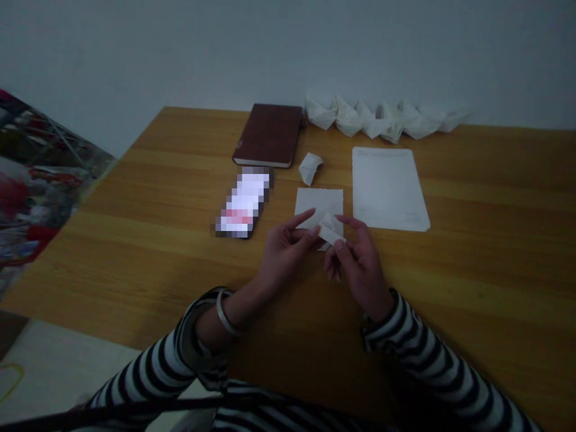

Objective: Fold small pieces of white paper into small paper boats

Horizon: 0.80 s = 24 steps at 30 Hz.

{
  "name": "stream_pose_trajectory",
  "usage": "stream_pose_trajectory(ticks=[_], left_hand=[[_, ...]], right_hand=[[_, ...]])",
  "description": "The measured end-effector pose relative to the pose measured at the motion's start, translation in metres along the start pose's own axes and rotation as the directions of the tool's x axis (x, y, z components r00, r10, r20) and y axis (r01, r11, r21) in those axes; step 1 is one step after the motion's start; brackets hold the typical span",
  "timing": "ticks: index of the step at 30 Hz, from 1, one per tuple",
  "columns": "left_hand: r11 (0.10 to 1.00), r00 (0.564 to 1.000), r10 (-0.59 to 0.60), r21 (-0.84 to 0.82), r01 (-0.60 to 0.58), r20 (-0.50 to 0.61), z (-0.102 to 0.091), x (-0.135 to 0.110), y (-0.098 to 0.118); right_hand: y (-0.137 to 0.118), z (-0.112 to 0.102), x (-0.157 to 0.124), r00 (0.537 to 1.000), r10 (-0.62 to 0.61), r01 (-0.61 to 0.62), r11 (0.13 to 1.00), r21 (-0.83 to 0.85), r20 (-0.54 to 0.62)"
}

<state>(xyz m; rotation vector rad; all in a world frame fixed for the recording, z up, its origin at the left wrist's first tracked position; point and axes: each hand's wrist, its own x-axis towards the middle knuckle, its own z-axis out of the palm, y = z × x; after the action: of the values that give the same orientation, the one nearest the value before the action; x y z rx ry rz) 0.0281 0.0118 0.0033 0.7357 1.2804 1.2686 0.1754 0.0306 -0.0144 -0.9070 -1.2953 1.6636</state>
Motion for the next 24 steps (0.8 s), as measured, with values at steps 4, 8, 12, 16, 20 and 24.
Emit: stream_pose_trajectory(ticks=[4, 8, 12, 16, 20, 24], left_hand=[[0.993, 0.985, 0.059, 0.089, -0.074, 0.162, -0.008, 0.006, 0.005], [0.902, 0.916, 0.173, 0.315, -0.295, 0.362, -0.021, 0.016, 0.008], [0.744, 0.888, 0.366, 0.486, -0.459, 0.279, -0.024, 0.017, 0.011], [0.818, 0.952, 0.221, 0.491, -0.299, 0.213, -0.015, 0.009, 0.013], [0.976, 0.968, -0.004, 0.213, -0.051, 0.252, -0.01, 0.005, 0.009], [0.993, 0.934, -0.054, 0.116, 0.014, 0.353, -0.015, 0.009, 0.008]], right_hand=[[-0.001, -0.006, 0.001, 0.995, 0.093, -0.097, 0.988, 0.118, 0.033], [-0.003, -0.014, 0.003, 0.96, 0.235, -0.266, 0.933, 0.24, 0.151], [-0.003, -0.013, 0.004, 0.955, 0.234, -0.278, 0.923, 0.267, 0.183], [-0.001, -0.01, 0.005, 0.989, 0.151, -0.15, 0.982, 0.116, 0.003], [-0.001, -0.014, 0.007, 0.989, 0.029, -0.036, 0.998, -0.042, -0.148], [-0.004, -0.02, 0.009, 0.995, 0.015, -0.021, 0.998, -0.061, -0.101]])
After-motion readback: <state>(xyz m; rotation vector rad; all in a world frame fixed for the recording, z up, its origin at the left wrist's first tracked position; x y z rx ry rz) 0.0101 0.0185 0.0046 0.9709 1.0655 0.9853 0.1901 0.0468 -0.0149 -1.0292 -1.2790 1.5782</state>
